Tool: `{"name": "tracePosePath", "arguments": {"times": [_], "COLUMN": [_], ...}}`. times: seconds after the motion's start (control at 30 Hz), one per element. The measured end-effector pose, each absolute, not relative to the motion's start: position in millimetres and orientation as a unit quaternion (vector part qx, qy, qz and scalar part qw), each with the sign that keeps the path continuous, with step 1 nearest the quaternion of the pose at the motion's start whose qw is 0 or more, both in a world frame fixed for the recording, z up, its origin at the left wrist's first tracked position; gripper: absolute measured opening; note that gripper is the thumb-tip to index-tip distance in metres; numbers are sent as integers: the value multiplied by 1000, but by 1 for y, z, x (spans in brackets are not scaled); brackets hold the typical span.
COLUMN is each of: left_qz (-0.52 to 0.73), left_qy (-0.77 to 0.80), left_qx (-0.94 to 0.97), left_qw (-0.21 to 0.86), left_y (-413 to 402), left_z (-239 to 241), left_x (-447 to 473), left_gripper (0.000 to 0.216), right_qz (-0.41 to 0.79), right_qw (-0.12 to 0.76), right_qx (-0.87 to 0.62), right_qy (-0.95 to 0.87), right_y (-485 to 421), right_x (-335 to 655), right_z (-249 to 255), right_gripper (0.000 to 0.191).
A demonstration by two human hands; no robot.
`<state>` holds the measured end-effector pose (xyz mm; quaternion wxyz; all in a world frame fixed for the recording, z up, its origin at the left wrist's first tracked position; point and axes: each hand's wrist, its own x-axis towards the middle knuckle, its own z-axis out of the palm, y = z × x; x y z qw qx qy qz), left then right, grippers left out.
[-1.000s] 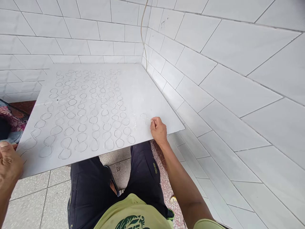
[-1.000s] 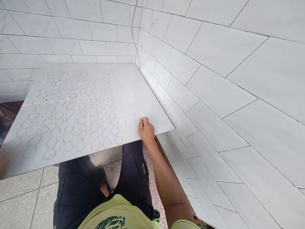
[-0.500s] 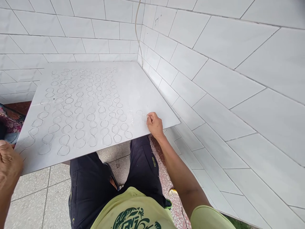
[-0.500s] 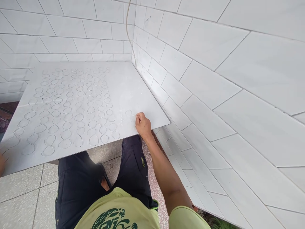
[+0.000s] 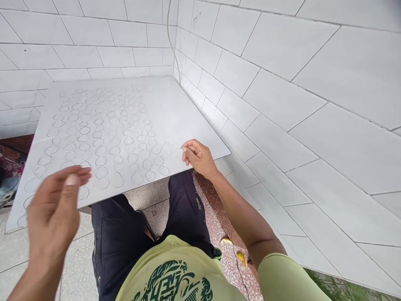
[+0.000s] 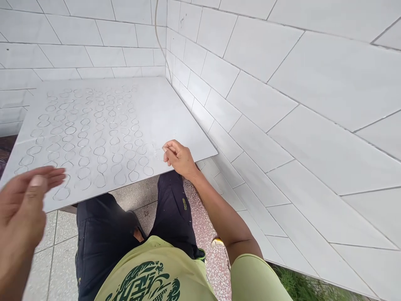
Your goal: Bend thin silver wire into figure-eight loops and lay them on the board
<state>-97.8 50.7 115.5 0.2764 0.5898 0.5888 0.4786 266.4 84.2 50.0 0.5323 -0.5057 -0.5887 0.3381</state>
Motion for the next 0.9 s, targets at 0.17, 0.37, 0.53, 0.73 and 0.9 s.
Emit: {"name": "tracePosePath", "arguments": {"times": [0.17, 0.37, 0.53, 0.73, 0.9], "left_qz": [517, 509, 502, 500, 474], "left_qy": [423, 359, 348, 340, 329], "left_qx": [491, 427, 382, 350, 347], "left_qw": [560, 655, 693, 716, 740], "left_y": [54, 58, 55, 51, 41], "left_z": [96, 80, 70, 61, 51], "left_x": [-22, -1, 1, -3, -9], "left_gripper": [34, 28, 15, 13, 22], "right_qz": [391, 427, 439, 453, 443], "right_qw": [519, 502, 485, 489, 473], "right_qx": [-456, -445, -449, -434, -427], "right_qy": [-608, -606, -609, -606, -630], "right_y": [66, 60, 59, 65, 71], "right_x": [237, 218, 212, 215, 225], "right_z": [66, 59, 54, 58, 62], "right_gripper": [25, 22, 22, 20, 20]}}
